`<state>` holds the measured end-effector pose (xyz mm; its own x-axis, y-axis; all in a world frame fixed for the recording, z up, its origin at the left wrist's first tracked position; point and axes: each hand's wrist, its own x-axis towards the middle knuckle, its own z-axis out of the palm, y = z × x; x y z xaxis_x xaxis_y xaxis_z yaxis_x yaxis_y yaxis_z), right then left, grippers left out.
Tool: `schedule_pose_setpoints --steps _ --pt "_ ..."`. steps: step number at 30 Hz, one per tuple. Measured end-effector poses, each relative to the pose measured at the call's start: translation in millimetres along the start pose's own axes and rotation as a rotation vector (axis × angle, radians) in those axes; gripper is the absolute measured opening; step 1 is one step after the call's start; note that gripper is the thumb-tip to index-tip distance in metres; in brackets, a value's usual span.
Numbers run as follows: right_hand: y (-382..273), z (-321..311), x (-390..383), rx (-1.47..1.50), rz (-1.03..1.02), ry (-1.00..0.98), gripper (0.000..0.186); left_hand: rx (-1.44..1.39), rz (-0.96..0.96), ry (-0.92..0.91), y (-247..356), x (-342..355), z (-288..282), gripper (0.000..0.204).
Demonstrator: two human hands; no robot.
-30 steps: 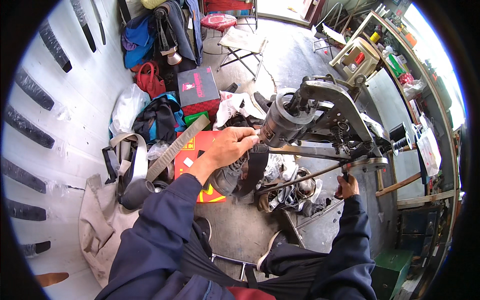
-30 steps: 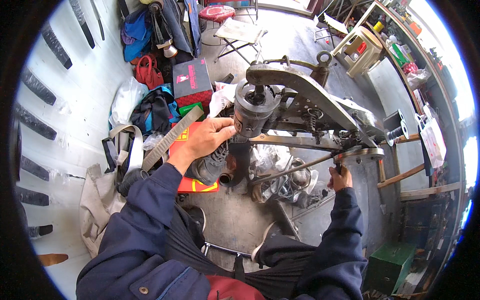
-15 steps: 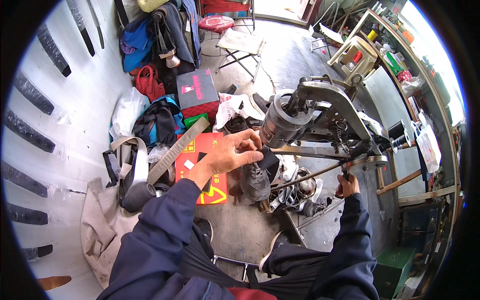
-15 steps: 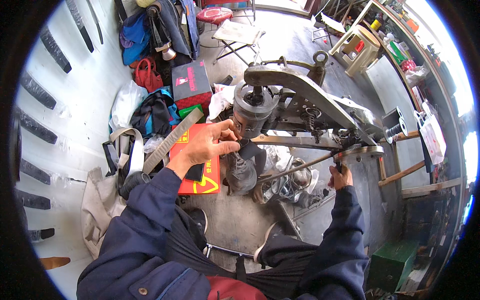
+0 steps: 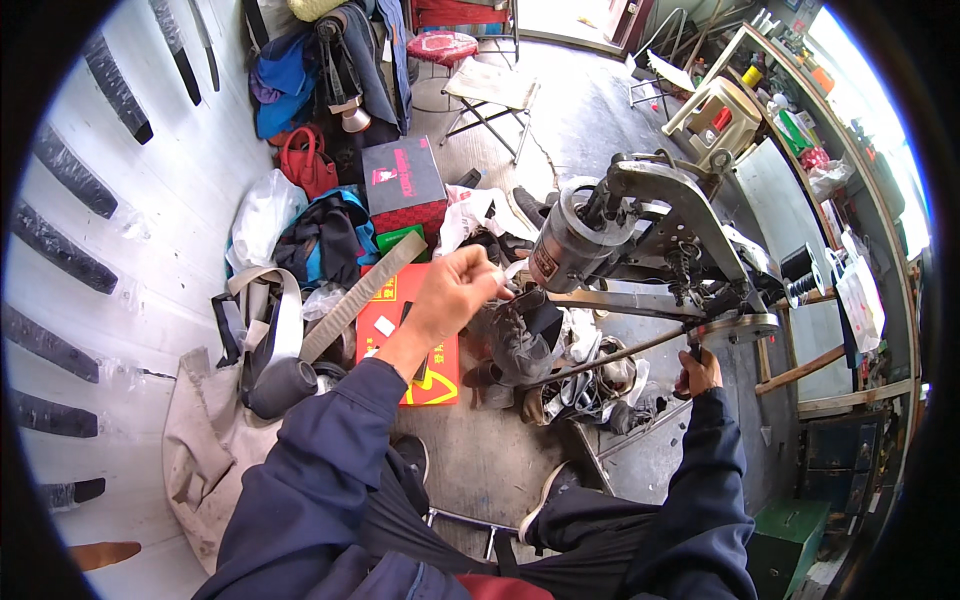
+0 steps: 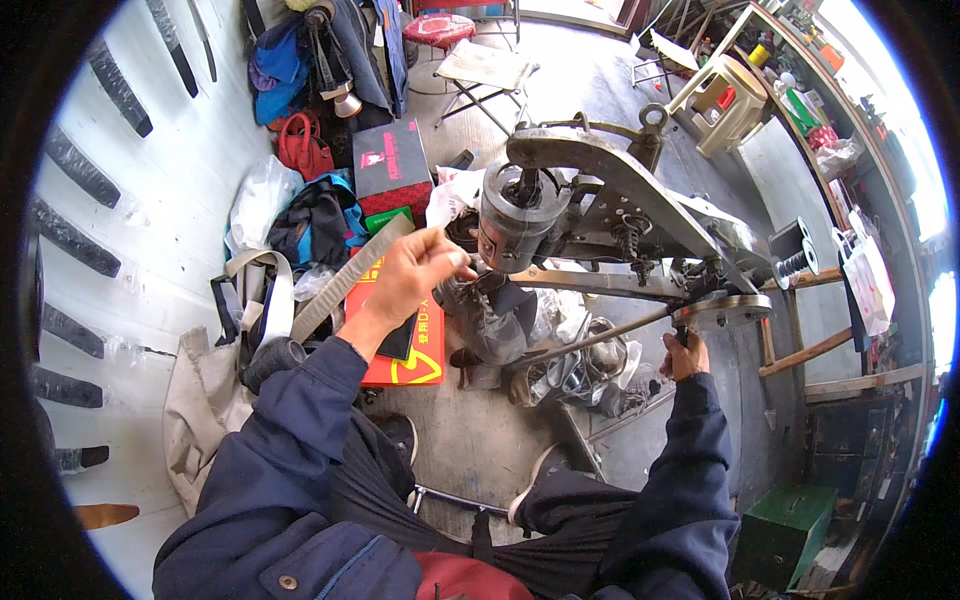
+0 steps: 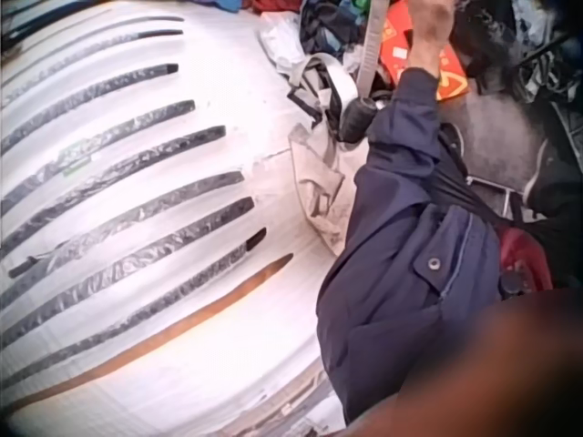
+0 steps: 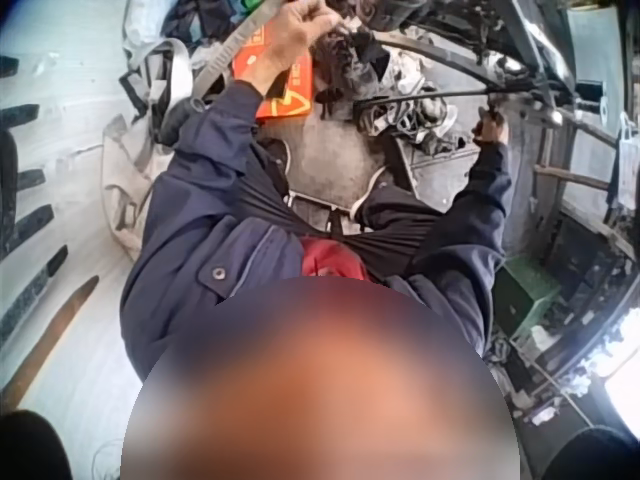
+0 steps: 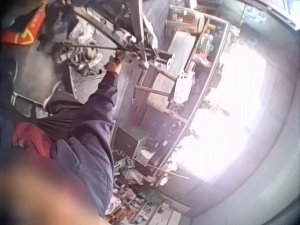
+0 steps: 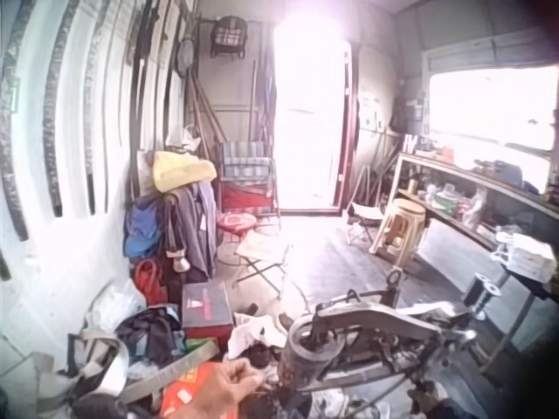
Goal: The person prepares a sewing machine by threading it, then sews a grey shoe using the machine. The person handles the shoe and the machine throughout the task.
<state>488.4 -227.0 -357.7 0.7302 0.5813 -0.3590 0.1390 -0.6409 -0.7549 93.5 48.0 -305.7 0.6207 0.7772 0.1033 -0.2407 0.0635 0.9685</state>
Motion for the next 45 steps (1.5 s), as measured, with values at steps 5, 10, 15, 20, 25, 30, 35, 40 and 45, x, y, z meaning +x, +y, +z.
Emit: schedule_pose_setpoints --steps 5,10,15,20,25,30,35,40,45 --pt "-5 1 -3 -0.008 -0.006 0.008 0.020 -0.181 -0.152 0.189 5 3 -11 0.014" --pt "-3 1 -2 -0.005 0.003 0.010 0.022 0.071 -0.169 -0.284 -7 4 -2 0.031" --pt "1 0 1 -0.018 -0.032 -0.010 0.022 0.218 -0.228 -0.371 -13 -1 -2 0.028" --pt "2 0 1 0.012 -0.033 -0.023 0.022 0.158 -0.214 -0.333 -14 2 -4 0.021" --pt "2 -1 2 -0.013 -0.037 -0.018 0.021 0.185 -0.262 -0.263 -4 6 1 0.019" --pt "2 0 1 0.012 -0.025 -0.014 0.022 0.246 -0.283 -0.289 7 15 2 0.018" --pt "3 -1 2 0.006 -0.043 -0.018 0.021 0.500 0.000 -0.393 10 28 -2 0.021" --pt "4 -3 1 0.026 -0.064 -0.034 0.023 0.404 -0.140 -0.518 10 39 -9 0.023" --pt "-10 1 -13 0.019 -0.078 -0.022 0.023 0.419 -0.204 -0.575 13 45 -11 0.028"
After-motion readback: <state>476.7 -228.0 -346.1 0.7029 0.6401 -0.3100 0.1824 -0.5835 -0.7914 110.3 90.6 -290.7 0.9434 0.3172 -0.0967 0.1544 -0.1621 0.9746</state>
